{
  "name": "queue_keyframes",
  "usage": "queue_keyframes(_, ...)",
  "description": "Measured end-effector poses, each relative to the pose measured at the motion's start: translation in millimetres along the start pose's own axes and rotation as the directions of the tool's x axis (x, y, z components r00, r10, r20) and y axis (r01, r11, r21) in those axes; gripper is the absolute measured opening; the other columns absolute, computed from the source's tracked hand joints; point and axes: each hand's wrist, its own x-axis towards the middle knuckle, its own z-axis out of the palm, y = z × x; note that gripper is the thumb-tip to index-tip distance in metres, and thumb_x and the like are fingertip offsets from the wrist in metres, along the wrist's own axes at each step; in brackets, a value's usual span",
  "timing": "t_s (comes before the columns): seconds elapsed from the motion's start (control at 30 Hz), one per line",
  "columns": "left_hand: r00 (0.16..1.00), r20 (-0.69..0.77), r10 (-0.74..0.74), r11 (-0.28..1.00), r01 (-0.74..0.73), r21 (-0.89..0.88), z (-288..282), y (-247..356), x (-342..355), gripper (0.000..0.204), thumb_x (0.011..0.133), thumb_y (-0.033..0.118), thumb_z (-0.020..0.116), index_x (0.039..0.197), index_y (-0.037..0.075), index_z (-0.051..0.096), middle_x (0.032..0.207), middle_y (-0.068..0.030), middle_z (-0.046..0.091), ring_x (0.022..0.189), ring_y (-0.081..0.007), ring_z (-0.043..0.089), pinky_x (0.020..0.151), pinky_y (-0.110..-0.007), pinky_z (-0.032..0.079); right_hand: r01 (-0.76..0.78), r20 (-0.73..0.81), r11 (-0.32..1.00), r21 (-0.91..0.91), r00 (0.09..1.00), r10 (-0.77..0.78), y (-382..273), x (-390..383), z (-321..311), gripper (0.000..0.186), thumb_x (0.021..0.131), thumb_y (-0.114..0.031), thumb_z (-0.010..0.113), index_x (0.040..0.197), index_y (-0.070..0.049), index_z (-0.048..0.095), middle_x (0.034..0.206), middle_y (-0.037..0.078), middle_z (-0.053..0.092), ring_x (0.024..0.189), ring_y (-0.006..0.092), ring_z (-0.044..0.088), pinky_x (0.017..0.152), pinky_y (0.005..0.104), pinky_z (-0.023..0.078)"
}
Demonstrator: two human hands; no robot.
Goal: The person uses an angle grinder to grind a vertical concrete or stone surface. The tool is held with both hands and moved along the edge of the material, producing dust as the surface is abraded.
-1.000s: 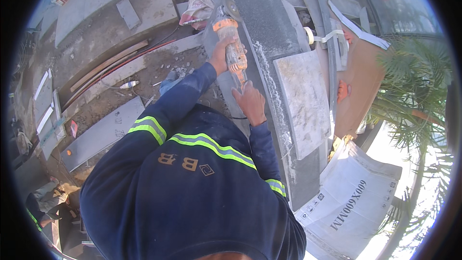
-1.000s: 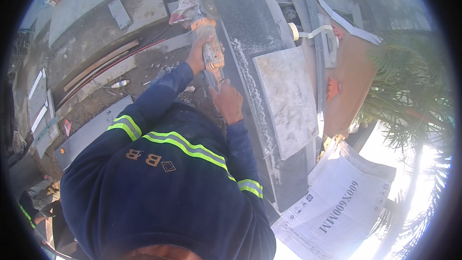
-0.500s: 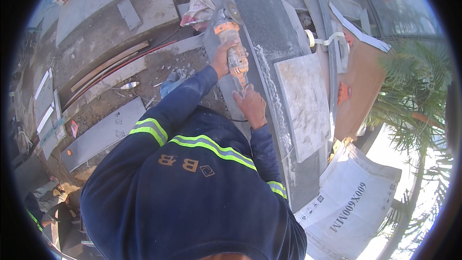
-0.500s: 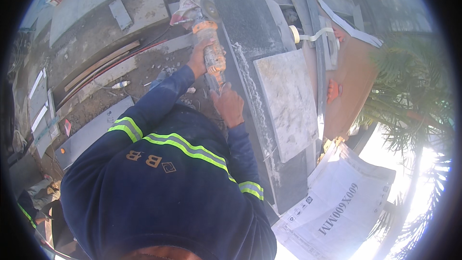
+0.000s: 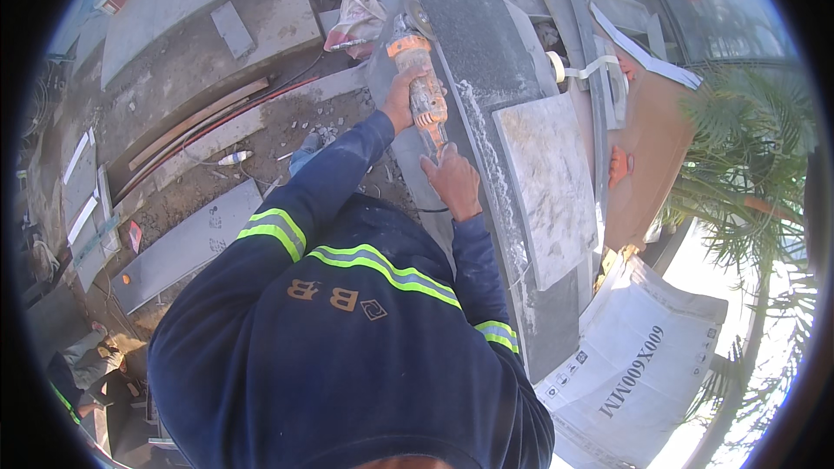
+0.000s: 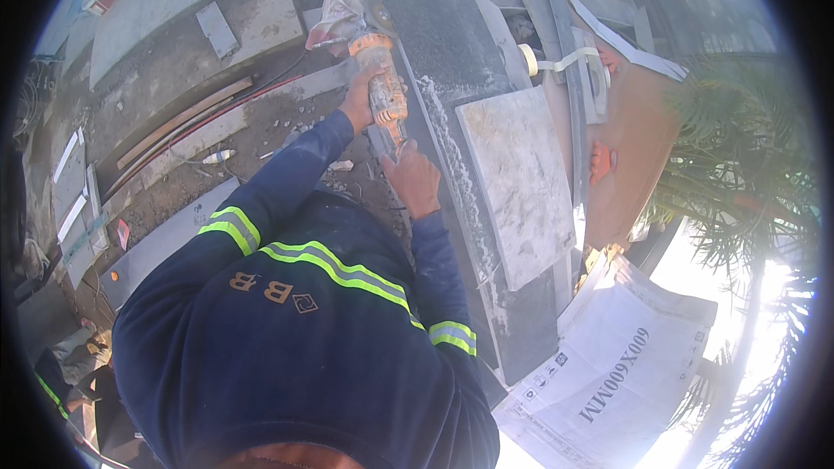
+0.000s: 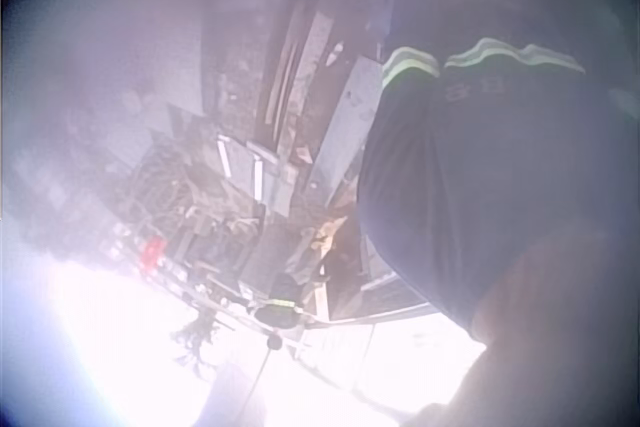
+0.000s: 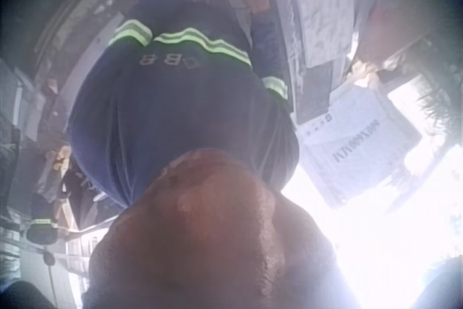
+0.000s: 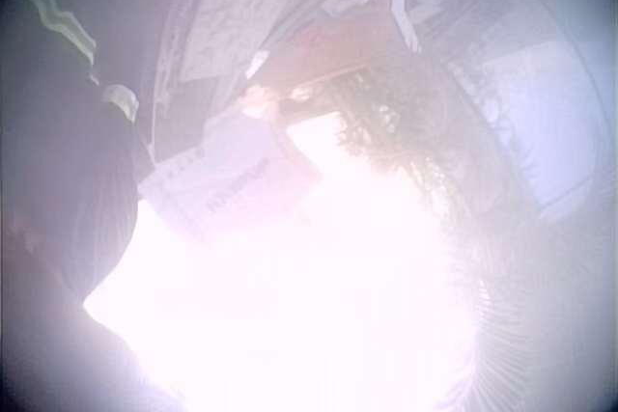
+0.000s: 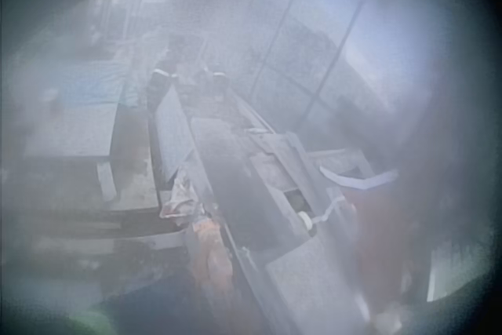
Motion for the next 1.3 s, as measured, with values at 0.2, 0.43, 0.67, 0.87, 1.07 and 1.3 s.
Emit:
queue_keyframes(0.2, 1.0, -0.015, 0.004, 1.0, -0.004, -0.003, 13, -4, -23, 0.037, 0.083, 0.027, 0.068, 0.11, 0.006, 0.053, 0.092, -0.0148, 0.062, 0.085, -0.0313, 0.066, 0.075, -0.049, 0.057, -0.05, 0.07, 0.998, 0.042, 0.996, 0.047, -6, -14, -11, 0.048, 0.087, -0.044, 0.067, 0.093, 0.002, 0.051, 0.078, 0.028, 0.066, 0.077, 0.0468, 0.066, 0.068, 0.054, 0.05)
queue_keyframes(0.43, 1.0, -0.029, -0.001, 1.0, 0.001, -0.008, 10, -11, -31, 0.033, 0.083, 0.026, 0.068, 0.107, 0.007, 0.055, 0.092, -0.014, 0.063, 0.085, -0.0304, 0.067, 0.076, -0.049, 0.058, -0.04, 0.061, 0.999, 0.025, 0.997, 0.039, -5, -26, -11, 0.046, 0.086, -0.041, 0.069, 0.093, 0.0, 0.051, 0.076, 0.026, 0.066, 0.074, 0.0456, 0.066, 0.065, 0.0533, 0.05)
queue_keyframes(0.67, 1.0, -0.004, -0.001, 1.0, 0.001, -0.031, 7, -10, -22, 0.036, 0.083, 0.027, 0.068, 0.109, 0.007, 0.054, 0.092, -0.015, 0.062, 0.086, -0.0312, 0.067, 0.076, -0.049, 0.057, -0.035, 0.06, 0.999, 0.029, 0.998, 0.033, -1, -18, -9, 0.045, 0.086, -0.041, 0.069, 0.094, 0.0, 0.051, 0.076, 0.027, 0.066, 0.075, 0.0459, 0.066, 0.065, 0.0538, 0.05)
queue_keyframes(0.87, 1.0, -0.005, -0.005, 1.0, 0.005, -0.015, 6, -7, -11, 0.037, 0.084, 0.027, 0.068, 0.111, 0.007, 0.053, 0.093, -0.0158, 0.061, 0.088, -0.0322, 0.066, 0.075, -0.051, 0.057, -0.015, 0.039, 0.999, 0.036, 0.999, 0.014, 0, -9, -8, 0.043, 0.085, -0.038, 0.07, 0.095, -0.001, 0.051, 0.077, 0.026, 0.066, 0.075, 0.0447, 0.066, 0.065, 0.053, 0.051)
queue_keyframes(1.07, 1.0, -0.018, -0.009, 1.0, 0.008, -0.011, 2, -4, -3, 0.038, 0.084, 0.027, 0.068, 0.112, 0.007, 0.053, 0.093, -0.0154, 0.062, 0.086, -0.0321, 0.066, 0.075, -0.05, 0.057, 0.005, 0.008, 1.0, 0.013, 1.0, -0.005, 3, -4, -2, 0.042, 0.084, -0.037, 0.07, 0.096, -0.001, 0.052, 0.076, 0.024, 0.067, 0.074, 0.0436, 0.067, 0.063, 0.0518, 0.052)
queue_keyframes(1.3, 1.0, -0.02, 0.013, 1.0, -0.013, 0.005, 8, -10, -21, 0.037, 0.084, 0.028, 0.067, 0.111, 0.007, 0.053, 0.092, -0.0147, 0.062, 0.086, -0.0321, 0.066, 0.075, -0.05, 0.057, -0.05, 0.071, 0.997, 0.06, 0.996, 0.046, -2, -17, -10, 0.047, 0.087, -0.042, 0.067, 0.093, 0.001, 0.052, 0.079, 0.028, 0.066, 0.078, 0.0469, 0.065, 0.068, 0.0547, 0.05)
